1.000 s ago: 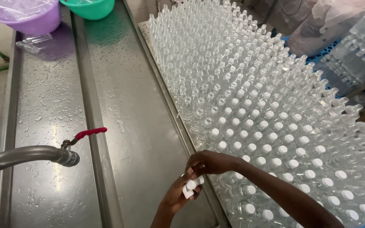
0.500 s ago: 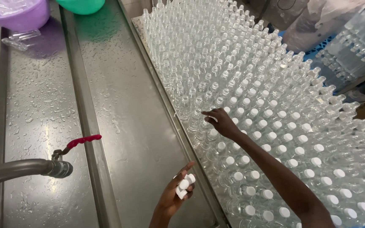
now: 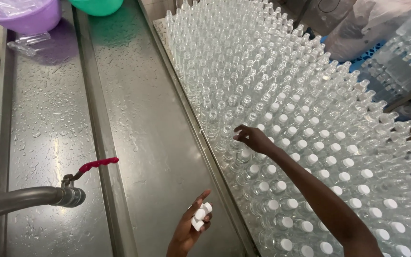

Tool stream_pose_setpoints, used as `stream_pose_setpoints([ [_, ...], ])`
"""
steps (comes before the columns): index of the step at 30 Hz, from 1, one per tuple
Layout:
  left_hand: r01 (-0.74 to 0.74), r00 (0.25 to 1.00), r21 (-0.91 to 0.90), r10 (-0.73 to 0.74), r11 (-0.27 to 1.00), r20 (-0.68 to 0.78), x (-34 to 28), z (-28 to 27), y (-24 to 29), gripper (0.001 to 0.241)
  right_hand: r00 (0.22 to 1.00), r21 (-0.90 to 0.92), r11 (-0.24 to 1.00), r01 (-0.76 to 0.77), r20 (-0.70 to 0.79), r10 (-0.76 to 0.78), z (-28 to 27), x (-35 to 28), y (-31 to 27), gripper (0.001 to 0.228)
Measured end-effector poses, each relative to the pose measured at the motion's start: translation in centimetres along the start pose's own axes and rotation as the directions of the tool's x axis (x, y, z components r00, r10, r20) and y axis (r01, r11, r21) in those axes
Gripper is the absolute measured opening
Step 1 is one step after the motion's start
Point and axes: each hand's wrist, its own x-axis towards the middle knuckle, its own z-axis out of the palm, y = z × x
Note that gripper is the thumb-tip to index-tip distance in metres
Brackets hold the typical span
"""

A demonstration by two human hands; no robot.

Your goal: Placing plastic caps onto a large array of water bottles on a production line.

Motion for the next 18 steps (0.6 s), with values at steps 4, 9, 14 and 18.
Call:
stream_pose_setpoints([
  [4,-0.002,1.0,-0.014,0.002,1.0,-0.006,-0.2,0.4,0.1,0.064,0.987,-0.143,0.989,-0.046,0.146,0.067,0.1,2.9,2.3,0.055],
  [9,0.016,1.0,-0.062,-0.014,0.998,0.019,0.2,-0.1,-0.3,0.064,0.932,0.021,0.993,-0.118,0.347,0.103,-0.3,4.8,4.2,0.058],
  [14,0.012,1.0,-0.03,-0.011,0.999,0.022,0.8,1.1,0.0,0.064,0.958,0.046,0.996,-0.078,0.278,0.062,0.0,4.7,5.0,0.048],
  [18,0.009,0.998,-0.01,-0.008,1.0,0.055,0.8,3.0,0.6,0.064,0.962,0.025,0.993,-0.12,0.25,0.11,0.1,4.5,5.2,0.046],
])
